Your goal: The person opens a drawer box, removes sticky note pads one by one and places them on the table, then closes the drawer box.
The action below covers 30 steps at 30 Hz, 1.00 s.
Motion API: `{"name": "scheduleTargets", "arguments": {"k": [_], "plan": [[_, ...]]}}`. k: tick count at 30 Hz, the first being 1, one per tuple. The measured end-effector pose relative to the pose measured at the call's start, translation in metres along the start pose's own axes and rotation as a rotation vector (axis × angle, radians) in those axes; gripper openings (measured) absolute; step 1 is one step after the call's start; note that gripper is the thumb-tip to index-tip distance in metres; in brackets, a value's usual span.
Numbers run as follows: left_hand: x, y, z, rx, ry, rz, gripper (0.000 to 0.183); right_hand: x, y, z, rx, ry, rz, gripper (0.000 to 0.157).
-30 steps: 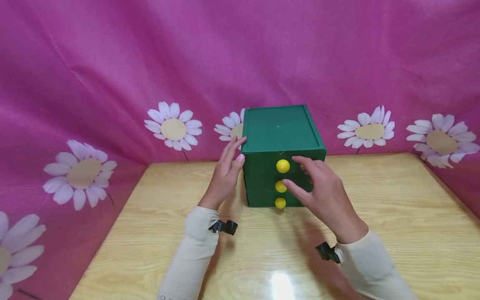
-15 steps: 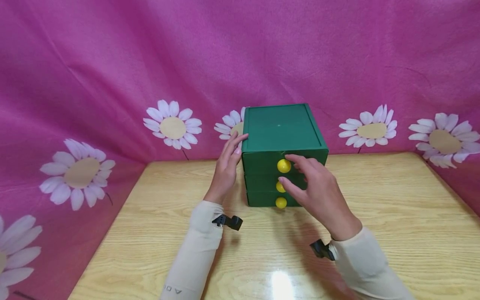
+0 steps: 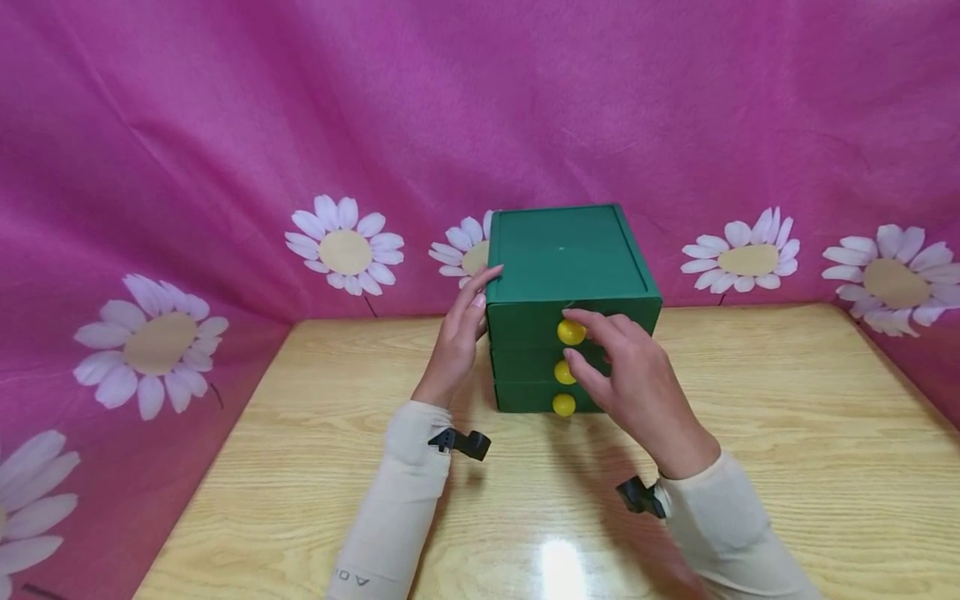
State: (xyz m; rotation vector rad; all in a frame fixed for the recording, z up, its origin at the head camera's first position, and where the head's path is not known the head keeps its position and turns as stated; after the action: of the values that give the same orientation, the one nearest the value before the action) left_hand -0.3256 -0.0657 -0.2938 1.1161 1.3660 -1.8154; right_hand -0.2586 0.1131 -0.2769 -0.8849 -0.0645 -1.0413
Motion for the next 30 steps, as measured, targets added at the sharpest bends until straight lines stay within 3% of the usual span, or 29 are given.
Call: {"name": "scheduleTargets", "arguments": {"k": [30], "plan": [[-0.0007,0.0025,-0.0039,-0.002,-0.031,-0.02,0.044,-0.0007,0.0011,-0.0005,-0.056,0.016,0.021,0.043]]}}
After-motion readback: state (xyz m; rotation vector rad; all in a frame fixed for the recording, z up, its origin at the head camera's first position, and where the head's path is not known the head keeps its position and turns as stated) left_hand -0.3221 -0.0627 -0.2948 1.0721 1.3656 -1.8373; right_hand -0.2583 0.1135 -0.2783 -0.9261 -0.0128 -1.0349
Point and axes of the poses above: each hand's wrist, its own y-axis away from the middle knuckle, its own z-axis out of the back of the hand, x = y × z, the point moved 8 cm from there along -y, towards the middle knuckle
